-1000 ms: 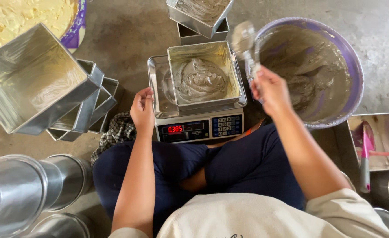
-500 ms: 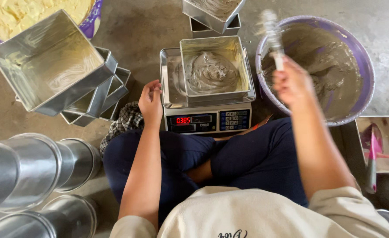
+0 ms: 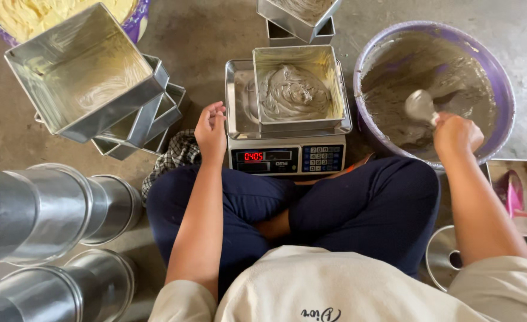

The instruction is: The person scoops grey batter from a large bowl into square metal molds placed on a digital scale, levels the batter with a spoon, and stacks the filled molds. The person repeats this process for multiple molds.

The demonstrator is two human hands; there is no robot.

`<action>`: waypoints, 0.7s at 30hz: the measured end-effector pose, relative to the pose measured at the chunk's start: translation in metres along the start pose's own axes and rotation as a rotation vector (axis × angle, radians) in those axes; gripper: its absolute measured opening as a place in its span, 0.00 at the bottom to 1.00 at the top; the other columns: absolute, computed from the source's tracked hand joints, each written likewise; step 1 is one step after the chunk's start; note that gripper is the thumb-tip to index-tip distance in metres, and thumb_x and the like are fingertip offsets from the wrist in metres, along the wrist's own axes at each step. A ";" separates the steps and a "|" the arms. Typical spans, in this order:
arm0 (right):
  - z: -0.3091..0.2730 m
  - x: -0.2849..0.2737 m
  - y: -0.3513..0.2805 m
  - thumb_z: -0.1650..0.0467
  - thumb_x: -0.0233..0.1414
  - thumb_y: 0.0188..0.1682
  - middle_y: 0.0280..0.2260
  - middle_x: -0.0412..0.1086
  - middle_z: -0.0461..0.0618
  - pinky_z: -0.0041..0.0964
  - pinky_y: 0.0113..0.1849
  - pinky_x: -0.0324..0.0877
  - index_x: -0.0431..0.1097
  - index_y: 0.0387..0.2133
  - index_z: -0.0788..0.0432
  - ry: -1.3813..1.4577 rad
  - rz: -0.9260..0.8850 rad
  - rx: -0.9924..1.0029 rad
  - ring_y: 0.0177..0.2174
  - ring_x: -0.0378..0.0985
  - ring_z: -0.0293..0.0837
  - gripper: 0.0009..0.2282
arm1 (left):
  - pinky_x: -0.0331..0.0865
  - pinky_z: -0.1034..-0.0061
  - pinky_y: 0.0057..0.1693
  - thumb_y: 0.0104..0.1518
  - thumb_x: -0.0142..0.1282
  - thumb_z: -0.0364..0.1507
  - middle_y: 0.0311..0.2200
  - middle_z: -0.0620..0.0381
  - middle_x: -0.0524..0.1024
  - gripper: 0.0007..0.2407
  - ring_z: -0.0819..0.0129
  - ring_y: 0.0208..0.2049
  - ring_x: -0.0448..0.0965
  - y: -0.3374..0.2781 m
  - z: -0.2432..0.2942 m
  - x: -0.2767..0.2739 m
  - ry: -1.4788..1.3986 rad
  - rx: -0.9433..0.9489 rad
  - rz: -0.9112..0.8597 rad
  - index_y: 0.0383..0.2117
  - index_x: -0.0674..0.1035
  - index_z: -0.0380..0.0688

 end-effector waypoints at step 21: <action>-0.164 -0.126 -0.079 0.62 0.59 0.53 0.38 0.78 0.57 0.43 0.37 0.73 0.77 0.53 0.41 0.705 0.215 -0.433 0.34 0.81 0.48 0.14 | 0.71 0.84 0.44 0.63 0.51 0.21 0.40 0.57 0.82 0.10 0.79 0.36 0.79 0.001 0.001 0.008 -0.001 -0.040 -0.031 0.48 0.79 0.37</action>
Point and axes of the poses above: each hand's wrist, its own y-axis towards the middle knuckle, its own x-axis out of the palm, z = x × y, the point moved 7 cm from there along y, towards the middle knuckle
